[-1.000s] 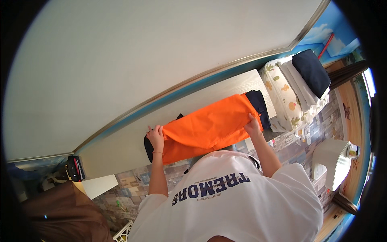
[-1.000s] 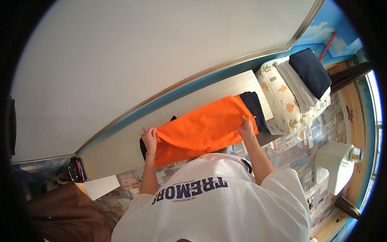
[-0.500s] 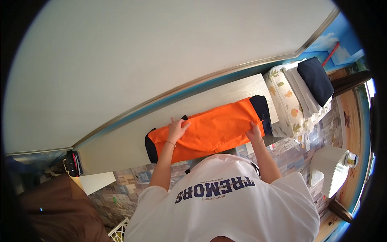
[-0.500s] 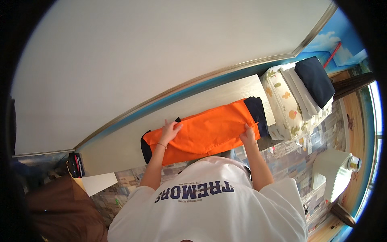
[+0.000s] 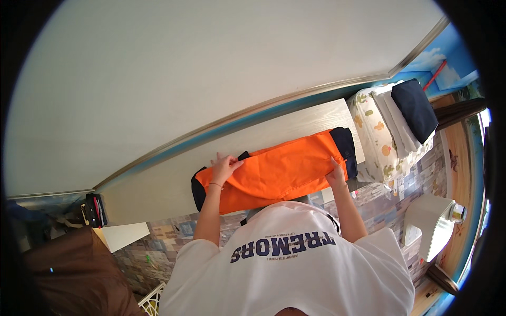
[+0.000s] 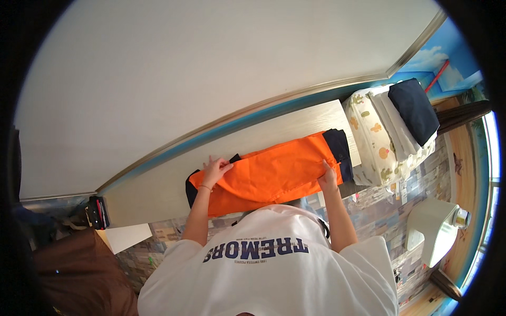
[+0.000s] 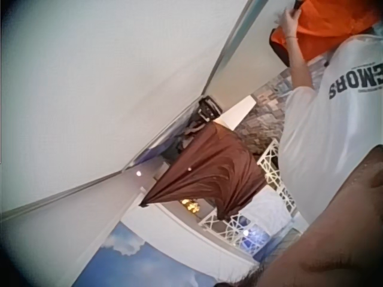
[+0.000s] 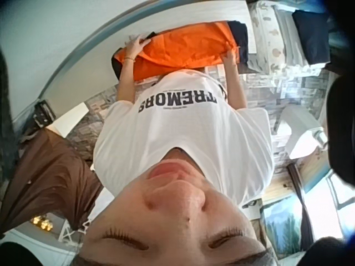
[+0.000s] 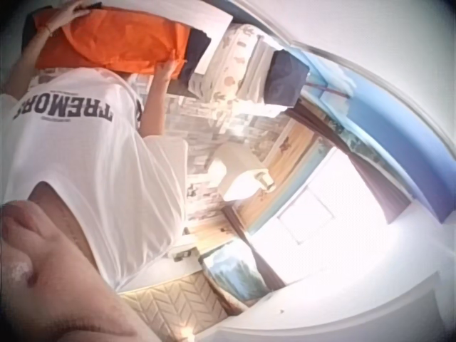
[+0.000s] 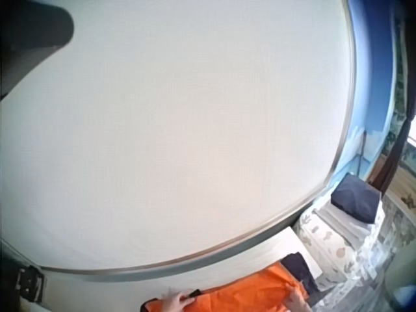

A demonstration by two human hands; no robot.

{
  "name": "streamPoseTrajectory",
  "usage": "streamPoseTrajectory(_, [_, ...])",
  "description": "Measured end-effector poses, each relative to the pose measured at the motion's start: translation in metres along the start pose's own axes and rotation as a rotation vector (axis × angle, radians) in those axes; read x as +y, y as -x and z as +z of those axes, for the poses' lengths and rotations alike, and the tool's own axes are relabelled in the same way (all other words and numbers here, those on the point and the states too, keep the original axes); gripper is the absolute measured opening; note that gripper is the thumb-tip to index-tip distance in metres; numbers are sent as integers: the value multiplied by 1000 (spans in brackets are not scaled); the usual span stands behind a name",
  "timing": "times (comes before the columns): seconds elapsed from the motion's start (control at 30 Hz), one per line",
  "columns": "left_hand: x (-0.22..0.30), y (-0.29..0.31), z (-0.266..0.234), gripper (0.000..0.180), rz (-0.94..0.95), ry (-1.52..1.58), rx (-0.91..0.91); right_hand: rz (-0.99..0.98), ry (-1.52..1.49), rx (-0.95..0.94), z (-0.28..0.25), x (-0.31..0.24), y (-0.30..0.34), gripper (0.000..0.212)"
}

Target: The person wipes a white wall with a black cloth, then folds a dark garment and an orange jacket on a small white table. The folded items are placed on a nearby shelf.

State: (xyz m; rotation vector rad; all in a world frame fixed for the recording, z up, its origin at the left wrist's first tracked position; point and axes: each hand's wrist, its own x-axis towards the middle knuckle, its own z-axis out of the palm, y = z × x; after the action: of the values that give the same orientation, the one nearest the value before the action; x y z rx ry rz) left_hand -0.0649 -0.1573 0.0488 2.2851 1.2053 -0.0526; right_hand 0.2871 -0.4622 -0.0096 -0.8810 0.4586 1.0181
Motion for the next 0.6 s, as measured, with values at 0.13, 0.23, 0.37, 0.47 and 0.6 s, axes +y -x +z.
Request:
streamPoseTrajectory(0.13, [-37,34,-18,52,-25,-76,-9,-30,123,-8,-2,-2,2,34])
streamPoseTrajectory(0.23, [-62,49,-27,42,-92,-140,15,-28,200,160,-3,-1,-2,33])
streamPoseTrajectory(0.37, [-38,53,-21,23,-150,-298,534,-2,263,187,-5,-2,-10,32])
streamPoseTrajectory(0.47, [6,46,-9,29,110,-34,704,-28,272,205,-1,3,-8,32])
streamPoseTrajectory(0.6, [75,55,16,48,471,51,330,-3,184,216,14,-7,6,33])
